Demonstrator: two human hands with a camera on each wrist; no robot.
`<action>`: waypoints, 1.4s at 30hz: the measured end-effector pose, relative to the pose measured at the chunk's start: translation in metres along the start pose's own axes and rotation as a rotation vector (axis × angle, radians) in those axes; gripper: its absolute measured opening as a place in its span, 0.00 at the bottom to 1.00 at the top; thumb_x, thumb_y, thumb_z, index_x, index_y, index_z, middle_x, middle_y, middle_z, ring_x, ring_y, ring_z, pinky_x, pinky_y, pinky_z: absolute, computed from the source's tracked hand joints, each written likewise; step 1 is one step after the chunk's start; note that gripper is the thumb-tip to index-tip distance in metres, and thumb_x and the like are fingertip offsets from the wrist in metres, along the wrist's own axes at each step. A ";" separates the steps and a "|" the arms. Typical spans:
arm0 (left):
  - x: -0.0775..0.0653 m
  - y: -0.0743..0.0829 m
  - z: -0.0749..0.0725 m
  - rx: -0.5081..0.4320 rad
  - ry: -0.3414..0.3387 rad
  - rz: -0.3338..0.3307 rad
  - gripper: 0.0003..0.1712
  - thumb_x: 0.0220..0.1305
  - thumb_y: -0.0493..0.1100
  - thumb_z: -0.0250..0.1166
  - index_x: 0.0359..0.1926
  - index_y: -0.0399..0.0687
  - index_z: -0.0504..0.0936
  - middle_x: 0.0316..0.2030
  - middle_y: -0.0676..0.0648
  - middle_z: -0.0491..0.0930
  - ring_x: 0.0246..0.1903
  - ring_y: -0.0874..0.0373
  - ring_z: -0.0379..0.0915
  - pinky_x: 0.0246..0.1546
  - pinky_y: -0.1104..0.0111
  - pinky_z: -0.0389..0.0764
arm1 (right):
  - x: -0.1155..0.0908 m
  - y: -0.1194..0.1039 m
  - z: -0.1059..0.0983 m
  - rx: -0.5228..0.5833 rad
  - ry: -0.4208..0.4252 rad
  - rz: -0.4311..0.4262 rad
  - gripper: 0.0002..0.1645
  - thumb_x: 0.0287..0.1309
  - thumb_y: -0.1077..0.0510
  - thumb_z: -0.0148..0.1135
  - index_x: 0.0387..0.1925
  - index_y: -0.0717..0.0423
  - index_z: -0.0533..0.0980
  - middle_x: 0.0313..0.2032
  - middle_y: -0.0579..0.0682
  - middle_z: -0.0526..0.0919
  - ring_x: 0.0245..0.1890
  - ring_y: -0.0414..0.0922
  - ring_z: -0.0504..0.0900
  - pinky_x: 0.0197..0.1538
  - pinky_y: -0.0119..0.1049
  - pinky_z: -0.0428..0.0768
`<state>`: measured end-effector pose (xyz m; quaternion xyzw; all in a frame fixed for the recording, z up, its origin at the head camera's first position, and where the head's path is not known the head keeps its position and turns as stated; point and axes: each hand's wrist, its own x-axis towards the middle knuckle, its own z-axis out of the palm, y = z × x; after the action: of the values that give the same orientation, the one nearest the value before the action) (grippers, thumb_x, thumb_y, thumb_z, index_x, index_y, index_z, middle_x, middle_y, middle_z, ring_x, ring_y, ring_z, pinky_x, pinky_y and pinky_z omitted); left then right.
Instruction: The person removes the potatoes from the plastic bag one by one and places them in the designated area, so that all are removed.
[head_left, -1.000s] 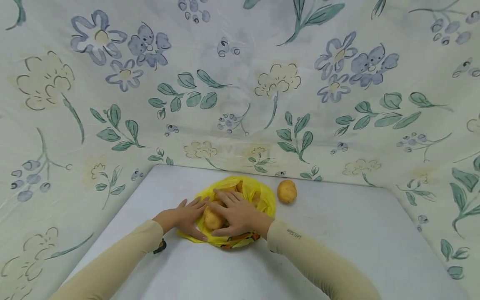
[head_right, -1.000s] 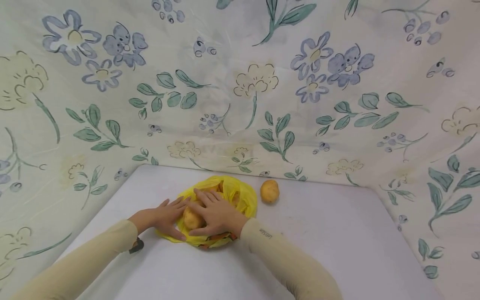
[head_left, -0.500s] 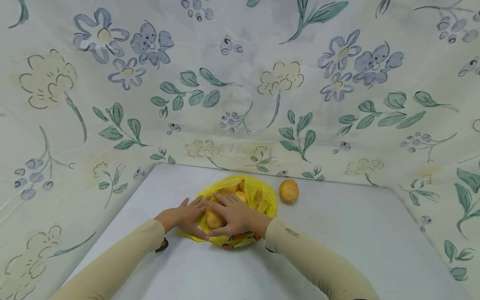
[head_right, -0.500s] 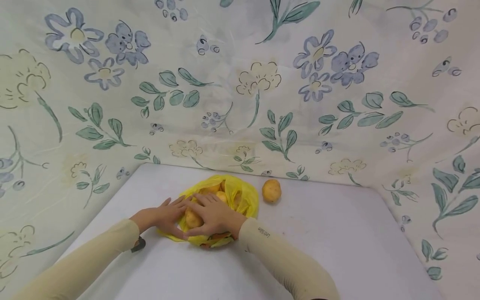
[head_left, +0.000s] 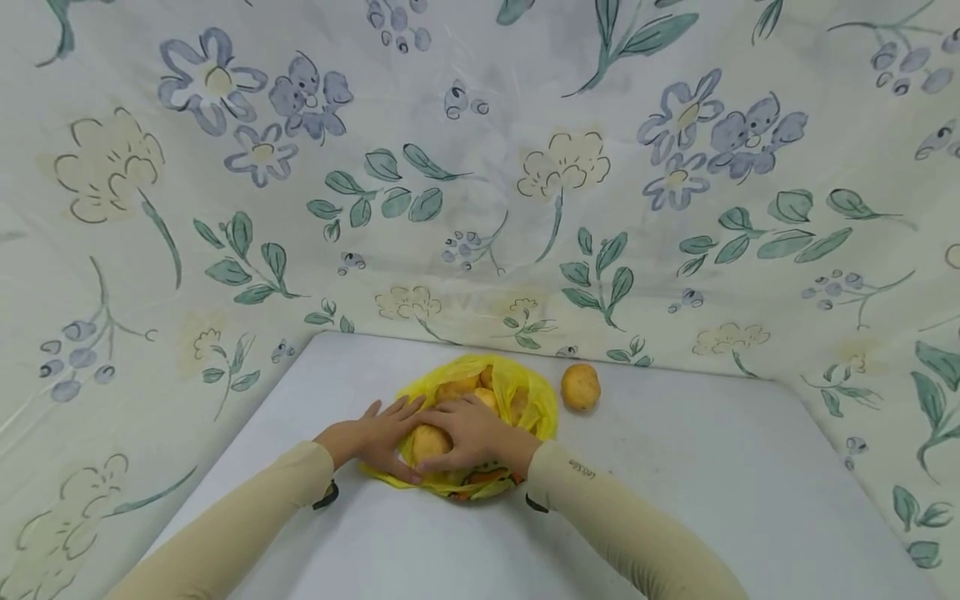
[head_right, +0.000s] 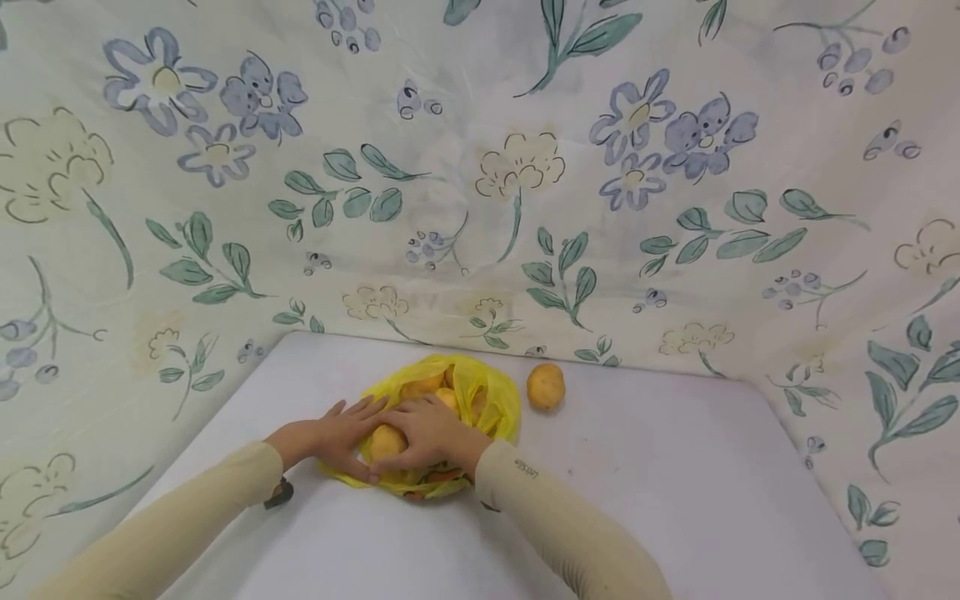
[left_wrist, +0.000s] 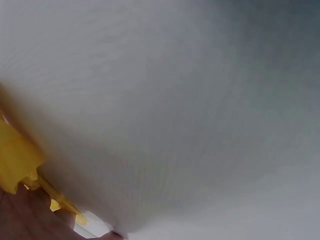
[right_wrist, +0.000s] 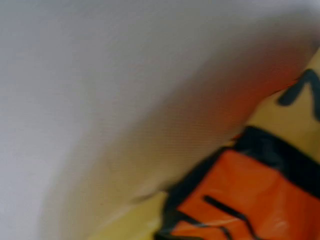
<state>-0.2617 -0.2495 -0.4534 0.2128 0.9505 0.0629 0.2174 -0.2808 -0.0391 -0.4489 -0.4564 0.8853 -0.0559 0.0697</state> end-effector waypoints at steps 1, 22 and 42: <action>0.000 0.000 0.000 -0.001 0.002 0.001 0.68 0.47 0.76 0.68 0.78 0.47 0.48 0.79 0.41 0.40 0.77 0.37 0.34 0.69 0.32 0.38 | 0.000 0.000 0.001 -0.007 -0.002 0.001 0.49 0.56 0.20 0.50 0.74 0.37 0.60 0.70 0.44 0.68 0.70 0.46 0.66 0.74 0.50 0.57; 0.000 0.000 0.005 0.027 0.010 -0.020 0.66 0.47 0.76 0.68 0.78 0.52 0.50 0.79 0.43 0.41 0.78 0.38 0.35 0.70 0.33 0.41 | -0.002 -0.007 0.005 -0.066 0.004 -0.018 0.51 0.50 0.19 0.55 0.72 0.34 0.60 0.63 0.44 0.74 0.63 0.44 0.73 0.71 0.49 0.57; 0.000 -0.001 0.005 0.053 0.006 -0.030 0.67 0.48 0.77 0.67 0.78 0.52 0.48 0.79 0.43 0.39 0.78 0.39 0.34 0.71 0.34 0.41 | 0.004 -0.005 0.016 -0.110 0.044 -0.013 0.53 0.47 0.17 0.56 0.70 0.33 0.60 0.59 0.42 0.76 0.60 0.43 0.74 0.70 0.49 0.58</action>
<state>-0.2599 -0.2499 -0.4585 0.2041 0.9555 0.0350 0.2099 -0.2765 -0.0453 -0.4644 -0.4642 0.8852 -0.0176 0.0249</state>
